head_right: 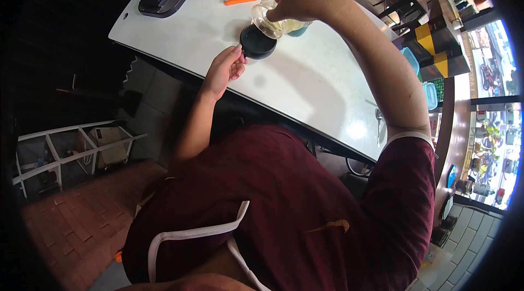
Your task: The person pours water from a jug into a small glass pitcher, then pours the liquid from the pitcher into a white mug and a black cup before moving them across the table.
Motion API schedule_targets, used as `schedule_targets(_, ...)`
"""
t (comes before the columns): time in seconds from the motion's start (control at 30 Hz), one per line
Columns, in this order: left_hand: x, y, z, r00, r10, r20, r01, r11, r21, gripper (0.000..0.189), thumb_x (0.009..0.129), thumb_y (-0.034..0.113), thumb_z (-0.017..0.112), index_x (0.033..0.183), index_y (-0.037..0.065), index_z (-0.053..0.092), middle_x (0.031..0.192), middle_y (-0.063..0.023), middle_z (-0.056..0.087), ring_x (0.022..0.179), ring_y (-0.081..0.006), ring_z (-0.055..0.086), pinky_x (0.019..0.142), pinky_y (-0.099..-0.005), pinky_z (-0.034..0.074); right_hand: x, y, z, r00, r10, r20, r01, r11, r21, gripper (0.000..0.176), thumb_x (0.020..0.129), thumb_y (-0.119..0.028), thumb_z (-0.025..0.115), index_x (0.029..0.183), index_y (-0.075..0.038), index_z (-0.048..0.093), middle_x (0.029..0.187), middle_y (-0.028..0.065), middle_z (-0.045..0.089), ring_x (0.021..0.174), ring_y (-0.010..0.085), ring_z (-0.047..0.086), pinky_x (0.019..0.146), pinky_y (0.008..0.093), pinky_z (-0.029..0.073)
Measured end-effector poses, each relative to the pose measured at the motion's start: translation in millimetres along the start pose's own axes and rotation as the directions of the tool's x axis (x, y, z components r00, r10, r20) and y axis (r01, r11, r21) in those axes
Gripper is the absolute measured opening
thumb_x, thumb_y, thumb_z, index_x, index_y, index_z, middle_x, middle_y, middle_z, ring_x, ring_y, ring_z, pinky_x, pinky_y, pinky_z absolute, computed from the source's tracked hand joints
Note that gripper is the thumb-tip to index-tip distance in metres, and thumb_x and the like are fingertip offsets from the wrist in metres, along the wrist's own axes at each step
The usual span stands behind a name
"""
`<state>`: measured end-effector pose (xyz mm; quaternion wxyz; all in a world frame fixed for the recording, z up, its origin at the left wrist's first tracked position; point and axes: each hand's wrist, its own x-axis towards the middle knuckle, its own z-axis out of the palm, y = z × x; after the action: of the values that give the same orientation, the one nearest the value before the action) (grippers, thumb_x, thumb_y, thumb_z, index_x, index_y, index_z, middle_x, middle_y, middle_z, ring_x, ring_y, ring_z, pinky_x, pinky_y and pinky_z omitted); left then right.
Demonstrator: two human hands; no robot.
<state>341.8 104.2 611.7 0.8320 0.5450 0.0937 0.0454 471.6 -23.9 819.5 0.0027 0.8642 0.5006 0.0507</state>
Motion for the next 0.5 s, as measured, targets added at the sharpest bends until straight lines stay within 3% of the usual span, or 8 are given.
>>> schedule_targets(0.5,14.2,0.0,13.8,0.999,0.040,0.033,-0.039,0.999,-0.033,0.030,0.095,0.034,0.045,0.078,0.010,0.048,0.075,0.0004,0.048,0.055,-0.0051,0.042,0.049,-0.0184,0.030,2.7,-6.5,4.4,0.999,-0.022,0.043,0.030,0.982,-0.186,0.024,0.062,-0.026,0.074,0.076,-0.011,0.064,0.073,0.0013,0.067,0.071,0.0175,0.065,0.065,0.0314,0.051)
